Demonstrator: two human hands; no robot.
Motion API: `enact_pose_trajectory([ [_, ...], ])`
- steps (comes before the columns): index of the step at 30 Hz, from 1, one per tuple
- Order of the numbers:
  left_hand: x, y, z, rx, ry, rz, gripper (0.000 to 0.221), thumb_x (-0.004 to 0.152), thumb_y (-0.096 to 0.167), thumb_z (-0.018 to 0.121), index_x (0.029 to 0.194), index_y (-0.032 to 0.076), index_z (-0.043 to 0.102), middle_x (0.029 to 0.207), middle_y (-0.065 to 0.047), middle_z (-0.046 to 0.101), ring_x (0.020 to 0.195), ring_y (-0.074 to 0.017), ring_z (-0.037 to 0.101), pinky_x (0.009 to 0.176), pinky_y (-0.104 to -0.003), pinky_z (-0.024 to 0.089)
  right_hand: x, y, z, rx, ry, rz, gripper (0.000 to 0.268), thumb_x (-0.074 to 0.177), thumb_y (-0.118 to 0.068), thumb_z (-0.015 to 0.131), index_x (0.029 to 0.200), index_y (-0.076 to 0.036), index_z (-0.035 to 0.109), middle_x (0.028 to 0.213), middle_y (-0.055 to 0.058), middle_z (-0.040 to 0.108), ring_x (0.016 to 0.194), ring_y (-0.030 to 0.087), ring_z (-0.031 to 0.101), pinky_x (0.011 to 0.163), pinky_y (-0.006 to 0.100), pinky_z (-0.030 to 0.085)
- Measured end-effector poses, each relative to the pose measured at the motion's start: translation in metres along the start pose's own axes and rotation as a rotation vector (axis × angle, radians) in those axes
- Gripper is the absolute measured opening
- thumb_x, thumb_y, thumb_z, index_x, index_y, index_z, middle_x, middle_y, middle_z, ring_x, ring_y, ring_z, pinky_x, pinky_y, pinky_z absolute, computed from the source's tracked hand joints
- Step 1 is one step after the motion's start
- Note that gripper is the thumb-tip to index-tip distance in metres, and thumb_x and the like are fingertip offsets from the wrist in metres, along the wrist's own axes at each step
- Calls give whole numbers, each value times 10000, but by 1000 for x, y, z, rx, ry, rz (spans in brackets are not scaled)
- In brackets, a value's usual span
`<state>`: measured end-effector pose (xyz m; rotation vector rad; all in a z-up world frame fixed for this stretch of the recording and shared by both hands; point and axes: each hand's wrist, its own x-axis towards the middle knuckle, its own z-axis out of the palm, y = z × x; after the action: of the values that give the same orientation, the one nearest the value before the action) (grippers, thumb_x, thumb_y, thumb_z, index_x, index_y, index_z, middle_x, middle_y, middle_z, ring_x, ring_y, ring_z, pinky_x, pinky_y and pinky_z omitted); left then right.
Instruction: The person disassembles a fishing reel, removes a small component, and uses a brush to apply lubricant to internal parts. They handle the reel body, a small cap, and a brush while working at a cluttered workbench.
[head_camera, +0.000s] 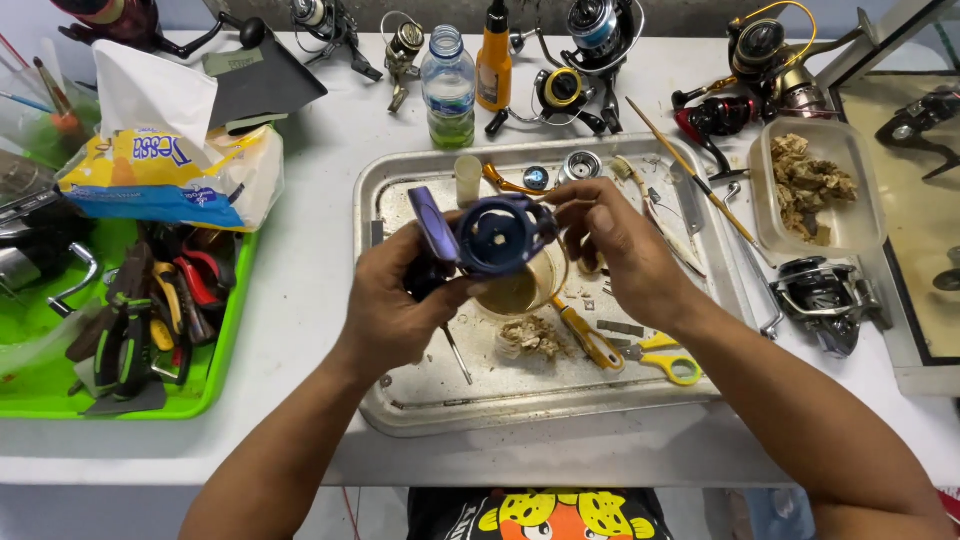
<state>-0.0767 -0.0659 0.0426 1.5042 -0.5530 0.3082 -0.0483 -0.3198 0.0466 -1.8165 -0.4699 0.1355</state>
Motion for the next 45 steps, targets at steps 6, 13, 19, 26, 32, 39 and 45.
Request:
enact_pose_trajectory([
  [6, 8, -19, -44, 20, 118, 34, 479, 882, 45, 813, 1318, -46, 636, 996, -117, 731, 907, -107, 632, 827, -279, 571, 4, -33, 2, -700, -306, -135, 976, 777, -483, 826, 1547, -70, 392, 1444, 296, 498, 1332, 489, 480, 1073, 611, 434],
  [13, 18, -26, -93, 106, 213, 147, 462, 969, 99, 754, 1365, -50, 569, 1036, -124, 680, 946, -158, 663, 903, -318, 585, 22, -34, 25, -896, -473, -205, 990, 766, -474, 825, 1567, -115, 368, 1418, 264, 533, 1275, 464, 533, 987, 561, 466],
  [19, 12, 4, -106, 215, 396, 66, 470, 1039, 173, 697, 1436, -21, 537, 1109, -122, 675, 960, -194, 690, 891, -293, 588, 53, -35, 37, -949, -564, -120, 982, 823, -614, 750, 1591, -189, 309, 1428, 157, 508, 1243, 328, 472, 1023, 513, 409],
  [26, 12, 10, -111, 319, 434, 88, 479, 1011, 110, 745, 1435, -11, 556, 1154, -71, 642, 1031, -137, 589, 938, -262, 531, 130, -47, 66, -957, -363, -316, 912, 850, -563, 774, 1545, -142, 360, 1454, 207, 492, 1239, 361, 473, 1015, 555, 410],
  [32, 15, 13, -109, 383, 429, 77, 482, 998, 127, 733, 1425, -3, 553, 1226, -90, 642, 1102, -162, 593, 1034, -286, 512, 211, -22, 114, -938, -240, -418, 914, 836, -570, 825, 1507, -143, 376, 1387, 190, 556, 1181, 368, 501, 974, 500, 427],
  [39, 16, 11, -111, 379, 438, 43, 489, 988, 177, 718, 1413, -3, 557, 1202, -76, 636, 1072, -146, 581, 1022, -279, 505, 249, 14, 162, -857, -189, -402, 889, 804, -562, 859, 1454, -189, 381, 1297, 213, 609, 1079, 400, 547, 873, 504, 482],
  [45, 13, 10, -110, 394, 417, 24, 500, 992, 168, 728, 1432, 12, 549, 1204, -78, 651, 1056, -141, 591, 1004, -278, 515, 252, 29, 177, -897, -196, -349, 927, 765, -554, 808, 1507, -205, 376, 1283, 129, 616, 1088, 390, 525, 903, 503, 489],
])
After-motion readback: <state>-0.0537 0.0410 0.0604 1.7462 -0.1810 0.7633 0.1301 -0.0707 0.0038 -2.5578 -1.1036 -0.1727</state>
